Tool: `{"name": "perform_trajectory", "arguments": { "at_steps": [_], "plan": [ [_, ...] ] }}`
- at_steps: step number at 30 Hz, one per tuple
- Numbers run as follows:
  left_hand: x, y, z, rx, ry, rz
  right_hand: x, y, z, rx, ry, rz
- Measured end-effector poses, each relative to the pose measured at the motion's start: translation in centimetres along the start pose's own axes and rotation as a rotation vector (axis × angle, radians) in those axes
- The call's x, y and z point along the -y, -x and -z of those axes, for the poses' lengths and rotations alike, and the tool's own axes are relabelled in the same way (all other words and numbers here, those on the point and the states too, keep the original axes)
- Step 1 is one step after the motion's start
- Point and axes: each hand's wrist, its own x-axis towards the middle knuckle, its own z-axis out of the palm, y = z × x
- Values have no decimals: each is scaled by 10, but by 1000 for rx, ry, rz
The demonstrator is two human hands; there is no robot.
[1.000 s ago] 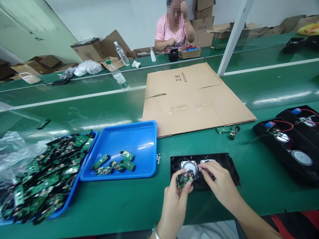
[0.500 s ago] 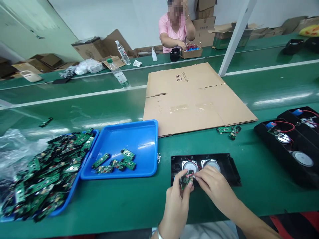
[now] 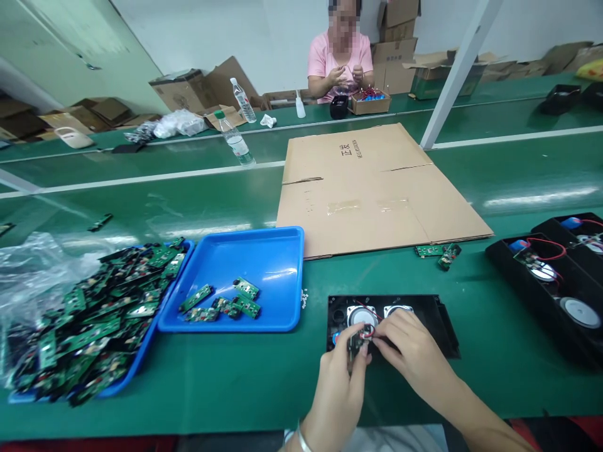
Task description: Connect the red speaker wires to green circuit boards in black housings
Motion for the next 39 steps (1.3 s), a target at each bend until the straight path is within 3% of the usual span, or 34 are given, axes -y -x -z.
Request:
{"name": "perform_trajectory", "arguments": {
  "at_steps": [4,12,15,18,21,24,28,33,36,39],
  "plan": [
    [-2,-1,1,4,36,-28,0,-1,-1,21,-90,-4],
    [4,2,5,25,-120,-107,4,-2,-7,28,-101,2],
    [0,3,8,25,-253,-140,2,-4,-5,133,-160,-98],
    [-7,4,12,-35,-333,-84,-5,-5,-6,223,-205,-262],
    [-12,4,13,-78,-281,-28,-14,-5,-15,216,-102,-352],
    [-10,3,12,-47,-167,-10,-20,-5,-20,172,-67,-409],
    [-2,0,10,-62,-205,-45,-23,-3,-6,56,-194,-466],
    [3,-4,4,-162,-353,-155,-17,12,11,6,-306,-366],
    [0,-5,2,-137,-285,-149,-11,18,5,21,-302,-176],
    [-3,-6,3,-88,-226,-120,-8,16,-4,50,-220,-85]
  ]
}}
